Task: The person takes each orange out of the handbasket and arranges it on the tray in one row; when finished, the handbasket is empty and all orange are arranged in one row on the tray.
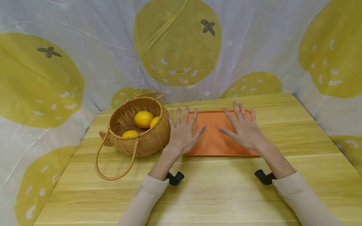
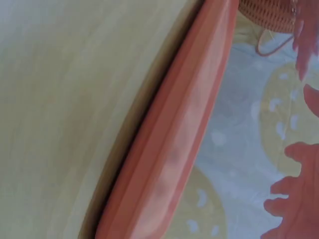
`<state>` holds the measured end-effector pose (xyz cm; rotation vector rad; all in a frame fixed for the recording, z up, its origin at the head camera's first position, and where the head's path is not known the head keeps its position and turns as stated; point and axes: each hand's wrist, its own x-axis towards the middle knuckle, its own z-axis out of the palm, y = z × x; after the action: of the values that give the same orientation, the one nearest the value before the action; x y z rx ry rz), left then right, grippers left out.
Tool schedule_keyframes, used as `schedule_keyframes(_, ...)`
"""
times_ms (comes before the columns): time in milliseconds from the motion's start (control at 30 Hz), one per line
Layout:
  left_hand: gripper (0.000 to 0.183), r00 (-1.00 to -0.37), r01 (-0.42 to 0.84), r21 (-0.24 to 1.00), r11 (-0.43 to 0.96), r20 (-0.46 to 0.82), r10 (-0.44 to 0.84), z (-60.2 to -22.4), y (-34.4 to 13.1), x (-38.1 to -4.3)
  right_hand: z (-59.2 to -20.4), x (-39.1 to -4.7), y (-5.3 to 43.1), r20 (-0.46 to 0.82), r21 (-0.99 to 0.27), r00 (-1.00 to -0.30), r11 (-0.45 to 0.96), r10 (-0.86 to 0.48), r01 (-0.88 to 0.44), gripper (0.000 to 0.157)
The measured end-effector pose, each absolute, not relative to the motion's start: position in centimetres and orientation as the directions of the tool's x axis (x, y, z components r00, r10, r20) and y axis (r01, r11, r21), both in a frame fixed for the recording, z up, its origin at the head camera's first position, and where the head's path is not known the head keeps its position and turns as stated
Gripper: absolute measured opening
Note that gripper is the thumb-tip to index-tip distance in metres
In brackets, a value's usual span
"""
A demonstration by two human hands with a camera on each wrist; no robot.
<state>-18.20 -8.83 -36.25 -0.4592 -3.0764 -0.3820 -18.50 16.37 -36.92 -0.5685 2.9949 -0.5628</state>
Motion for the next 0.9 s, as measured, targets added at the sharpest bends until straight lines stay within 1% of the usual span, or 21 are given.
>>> schedule_keyframes(233,0.076,-0.945,0.325,0.269,0.906,0.054,0.323,-33.4,-10.7,-16.8,-36.9,-19.5,19.6,-0.067,-0.483,-0.927,0.825,-0.369,-0.293,0.086)
schedule_keyframes(467,0.075,-0.941,0.335,0.306,0.891,0.064,0.332,-30.3,-13.4,-15.1,-38.2,-20.8,23.2,-0.176,-0.594,-0.910,0.778,-0.375,-0.205,0.087)
schedule_keyframes(567,0.074,-0.947,0.315,0.349,0.882,0.054,0.317,-29.1,-14.7,-14.3,-39.0,-21.2,24.3,-0.215,-0.623,-0.894,0.760,-0.393,-0.184,0.086)
schedule_keyframes(700,0.072,-0.953,0.281,0.440,0.853,0.020,0.303,-27.8,-16.4,-13.7,-39.7,-21.4,25.7,-0.259,-0.643,-0.868,0.746,-0.424,-0.173,0.086)
schedule_keyframes(800,0.072,-0.956,0.246,0.487,0.838,-0.018,0.291,-26.7,-17.9,-14.0,-40.0,-21.4,26.5,-0.295,-0.647,-0.846,0.744,-0.445,-0.166,0.087)
schedule_keyframes(900,0.076,-0.957,0.189,0.534,0.824,-0.089,0.276,-25.7,-19.7,-14.7,-40.4,-21.4,27.1,-0.310,-0.645,-0.833,0.745,-0.459,-0.170,0.087)
